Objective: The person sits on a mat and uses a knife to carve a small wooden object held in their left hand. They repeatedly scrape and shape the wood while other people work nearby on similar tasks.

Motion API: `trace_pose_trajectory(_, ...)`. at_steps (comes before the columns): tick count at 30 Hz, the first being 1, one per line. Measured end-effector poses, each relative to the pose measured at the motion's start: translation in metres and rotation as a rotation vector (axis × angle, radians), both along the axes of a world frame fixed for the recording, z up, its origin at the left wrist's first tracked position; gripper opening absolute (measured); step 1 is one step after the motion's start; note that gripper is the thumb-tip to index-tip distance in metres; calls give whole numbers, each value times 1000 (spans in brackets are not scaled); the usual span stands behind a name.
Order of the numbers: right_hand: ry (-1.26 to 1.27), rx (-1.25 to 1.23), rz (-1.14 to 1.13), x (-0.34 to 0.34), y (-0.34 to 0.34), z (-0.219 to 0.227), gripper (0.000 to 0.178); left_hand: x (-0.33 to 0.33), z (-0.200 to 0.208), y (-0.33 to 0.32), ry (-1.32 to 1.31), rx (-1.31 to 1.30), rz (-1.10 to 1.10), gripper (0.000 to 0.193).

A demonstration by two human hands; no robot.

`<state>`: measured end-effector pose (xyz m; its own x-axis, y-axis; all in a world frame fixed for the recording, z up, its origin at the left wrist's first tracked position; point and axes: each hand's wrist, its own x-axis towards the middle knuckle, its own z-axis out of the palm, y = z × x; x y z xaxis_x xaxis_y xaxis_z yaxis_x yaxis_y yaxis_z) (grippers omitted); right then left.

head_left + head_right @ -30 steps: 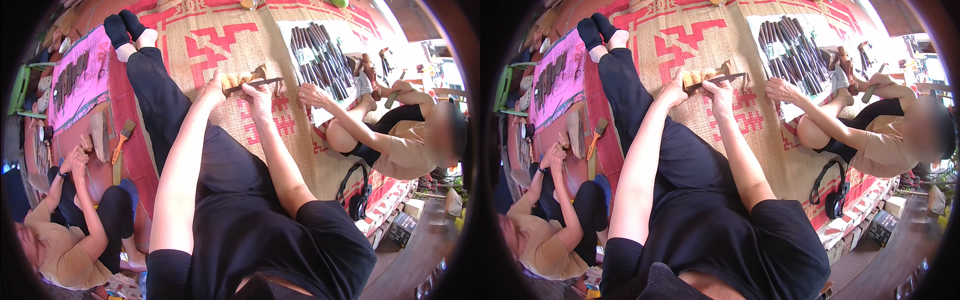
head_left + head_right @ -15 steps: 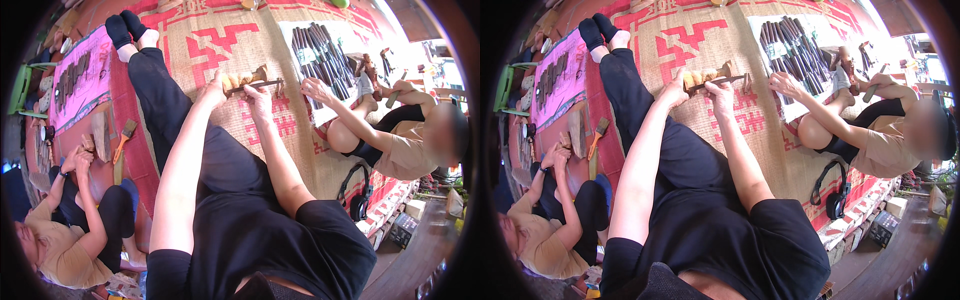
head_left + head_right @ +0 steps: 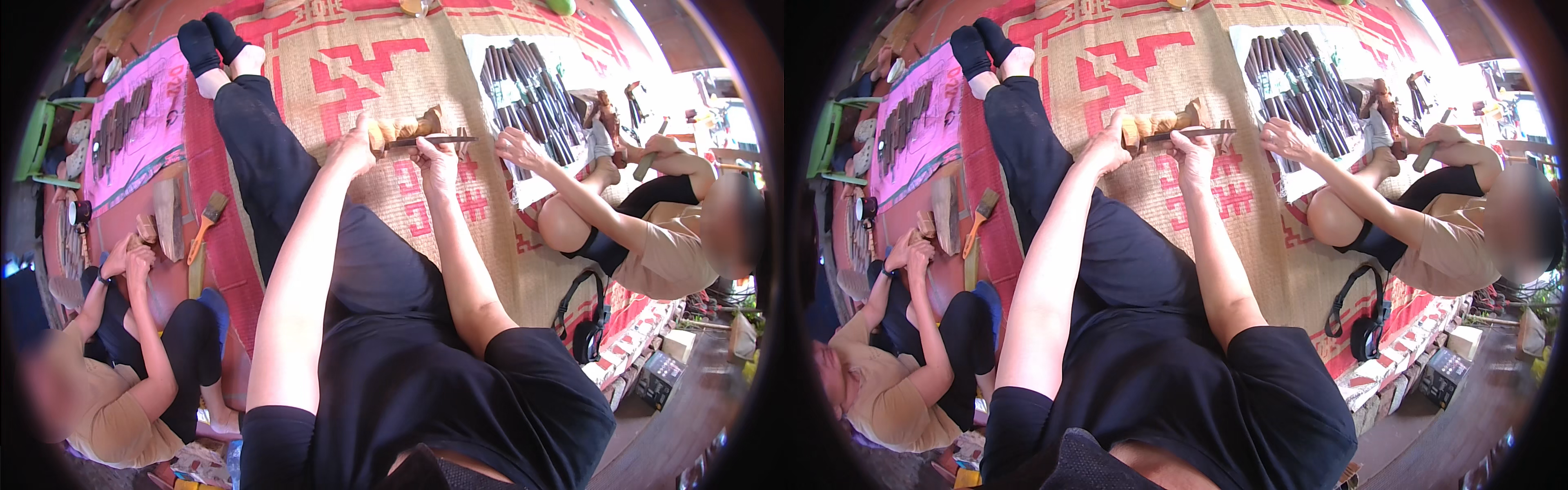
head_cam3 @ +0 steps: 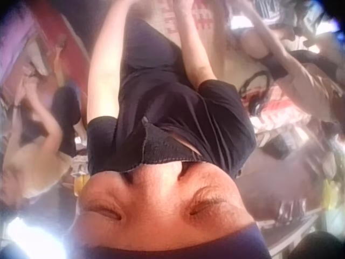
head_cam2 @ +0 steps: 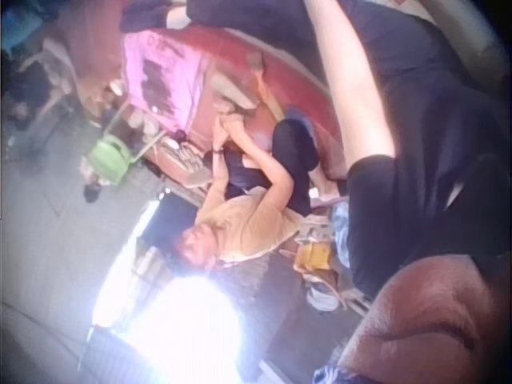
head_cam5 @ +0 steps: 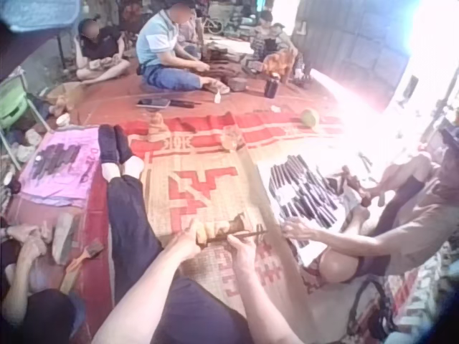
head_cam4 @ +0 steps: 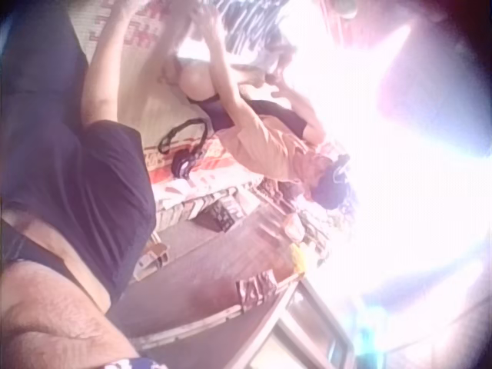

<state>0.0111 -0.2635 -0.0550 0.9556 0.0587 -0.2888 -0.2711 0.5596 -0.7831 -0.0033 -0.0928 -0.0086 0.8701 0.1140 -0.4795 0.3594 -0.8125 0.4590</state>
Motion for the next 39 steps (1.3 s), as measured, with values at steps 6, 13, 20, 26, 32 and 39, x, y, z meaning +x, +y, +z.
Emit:
trace_pose_trajectory(6, -39, 28, 93, -11, 12, 6, 9, 3, 1, 6, 21, -56, -16, 95)
trace_pose_trajectory(13, 41, 14, -40, -5, 8, -3, 7, -2, 0, 6, -5, -44, 2, 93)
trace_pose_trajectory(20, -16, 69, 72, -11, 15, 4, 8, -1, 9, 3, 11, -45, 19, 95)
trace_pose_trajectory(26, 34, 17, -25, -4, 15, 4, 9, 0, 10, 3, 0, -48, -6, 98)
trace_pose_trajectory(32, 34, 1, -11, -9, 18, 16, 8, -3, 17, 5, 25, -100, 25, 95)
trace_pose_trajectory(39, -97, -250, -76, -9, 16, 36, 26, 1, -19, 7, -176, -208, -21, 81)
